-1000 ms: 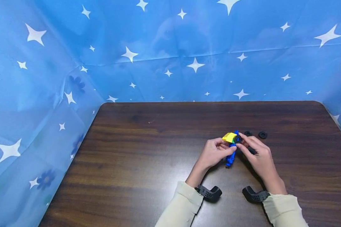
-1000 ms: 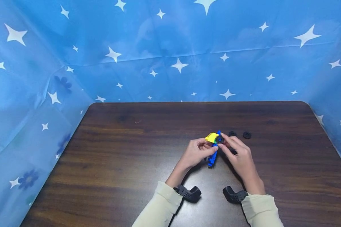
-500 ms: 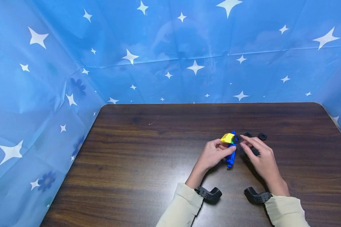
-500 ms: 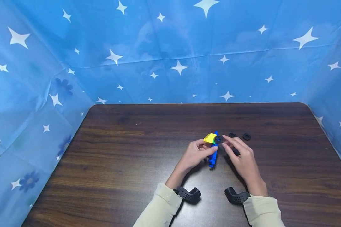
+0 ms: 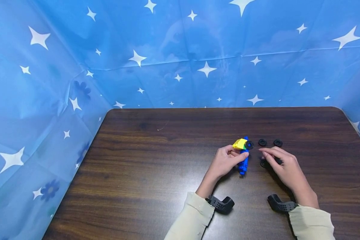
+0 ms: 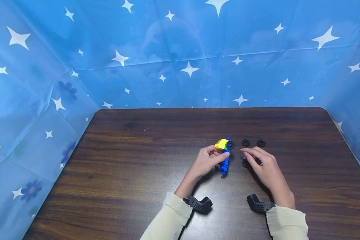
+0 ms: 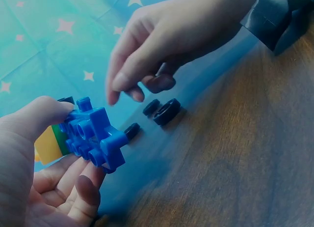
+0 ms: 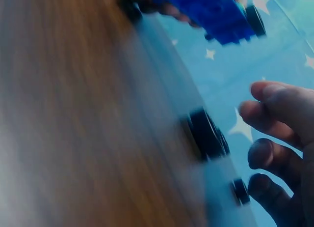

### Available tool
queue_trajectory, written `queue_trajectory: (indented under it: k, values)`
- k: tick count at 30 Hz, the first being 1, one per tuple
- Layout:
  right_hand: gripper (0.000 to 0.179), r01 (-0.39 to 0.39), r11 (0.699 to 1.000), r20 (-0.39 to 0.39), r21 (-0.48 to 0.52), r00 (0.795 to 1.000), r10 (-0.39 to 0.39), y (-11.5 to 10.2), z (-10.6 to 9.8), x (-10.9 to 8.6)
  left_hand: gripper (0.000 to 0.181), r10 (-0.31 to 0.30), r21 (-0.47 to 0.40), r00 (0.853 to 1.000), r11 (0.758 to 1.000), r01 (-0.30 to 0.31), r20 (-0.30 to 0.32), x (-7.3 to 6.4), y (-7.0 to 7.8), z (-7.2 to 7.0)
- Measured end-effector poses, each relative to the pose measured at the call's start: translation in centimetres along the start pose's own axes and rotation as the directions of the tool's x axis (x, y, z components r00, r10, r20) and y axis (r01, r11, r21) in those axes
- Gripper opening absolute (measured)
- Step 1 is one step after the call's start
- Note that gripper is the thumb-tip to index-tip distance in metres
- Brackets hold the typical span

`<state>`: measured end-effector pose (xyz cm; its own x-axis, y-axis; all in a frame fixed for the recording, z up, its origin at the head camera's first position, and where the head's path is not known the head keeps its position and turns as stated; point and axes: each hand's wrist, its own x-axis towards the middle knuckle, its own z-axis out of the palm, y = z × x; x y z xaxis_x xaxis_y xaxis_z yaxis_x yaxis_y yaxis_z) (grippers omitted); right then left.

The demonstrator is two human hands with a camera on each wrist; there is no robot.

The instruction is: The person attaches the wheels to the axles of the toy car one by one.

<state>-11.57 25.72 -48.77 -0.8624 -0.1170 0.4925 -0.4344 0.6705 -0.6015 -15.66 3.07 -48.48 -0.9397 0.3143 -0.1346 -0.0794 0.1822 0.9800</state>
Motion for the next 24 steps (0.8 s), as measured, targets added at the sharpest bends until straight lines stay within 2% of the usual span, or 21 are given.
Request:
queue_trajectory:
  k: [5,9,15,19,24]
  values:
    - [0.022,-0.022,0.998,0.025,-0.060,0.999,0.023,0.9,-1.3,-0.3,0.030,0.010,-0.001,1.000,1.000,-0.010,0.004,0.0,0.0,0.0]
    - [0.019,-0.075,0.992,0.051,-0.106,0.995,0.081,1.8,-2.3,-0.7,0.030,0.010,0.011,1.000,1.000,-0.010,0.009,0.0,0.0,0.0]
    - [0.020,-0.132,0.983,0.062,-0.125,0.988,0.140,2.4,-3.3,-1.1,0.030,0.012,0.025,1.000,1.000,-0.012,0.011,0.0,-0.1,-0.1]
    - [0.020,-0.167,0.975,0.097,-0.148,0.978,0.182,2.5,-3.8,-1.3,0.030,0.015,0.027,1.000,1.000,-0.015,0.016,-0.1,-0.1,-0.1]
    - [0.022,-0.199,0.970,0.177,-0.142,0.959,0.223,2.4,-4.4,-1.4,0.030,0.022,0.024,0.999,0.999,-0.023,0.026,0.1,-0.1,-0.1]
